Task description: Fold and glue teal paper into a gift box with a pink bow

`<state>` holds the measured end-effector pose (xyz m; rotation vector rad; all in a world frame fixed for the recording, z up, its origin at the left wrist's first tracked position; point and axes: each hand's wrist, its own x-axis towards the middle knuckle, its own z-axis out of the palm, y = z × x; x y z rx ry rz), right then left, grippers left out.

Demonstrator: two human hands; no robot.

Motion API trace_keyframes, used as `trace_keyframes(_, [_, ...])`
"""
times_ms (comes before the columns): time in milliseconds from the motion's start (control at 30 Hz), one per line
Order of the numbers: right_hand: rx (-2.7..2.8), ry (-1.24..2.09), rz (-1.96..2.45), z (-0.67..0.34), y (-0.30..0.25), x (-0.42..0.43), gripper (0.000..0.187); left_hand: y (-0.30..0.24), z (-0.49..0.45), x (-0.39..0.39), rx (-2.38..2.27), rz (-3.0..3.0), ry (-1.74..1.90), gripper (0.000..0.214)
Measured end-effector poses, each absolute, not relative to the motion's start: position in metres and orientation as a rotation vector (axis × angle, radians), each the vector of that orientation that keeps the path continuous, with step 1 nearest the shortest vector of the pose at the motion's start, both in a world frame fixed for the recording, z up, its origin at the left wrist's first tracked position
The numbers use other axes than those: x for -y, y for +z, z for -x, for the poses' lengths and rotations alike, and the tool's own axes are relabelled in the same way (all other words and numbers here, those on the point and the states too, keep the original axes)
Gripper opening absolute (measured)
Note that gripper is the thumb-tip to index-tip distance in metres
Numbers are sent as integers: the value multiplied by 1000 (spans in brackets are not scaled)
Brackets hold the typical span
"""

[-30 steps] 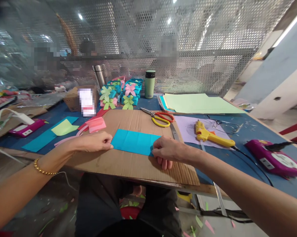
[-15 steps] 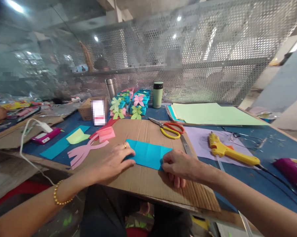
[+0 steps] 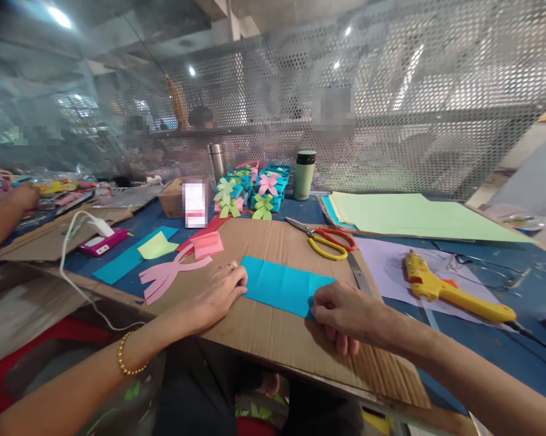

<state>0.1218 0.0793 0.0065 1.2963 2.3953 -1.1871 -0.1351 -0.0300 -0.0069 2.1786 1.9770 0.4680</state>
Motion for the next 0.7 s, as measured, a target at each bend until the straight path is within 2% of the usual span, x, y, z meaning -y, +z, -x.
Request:
trace_keyframes(467, [-2382,-1201,-1296,-121,13,-74,18,3,150,38,-2104,-2256,307,10])
trace_keyframes(533, [-2391,-1215,-1279,-121,12,-75,18,-2,146,39,-2199,-2442,264,17])
trace_keyframes(600, [-2406,-1213,-1269,-121,13,-75,18,-7,142,41,-2201,-2724,236,33])
trace_keyframes(700, [-2416,-1215,-1265,-121,16,-73,18,-13,140,46,-1911,-3123,172,44])
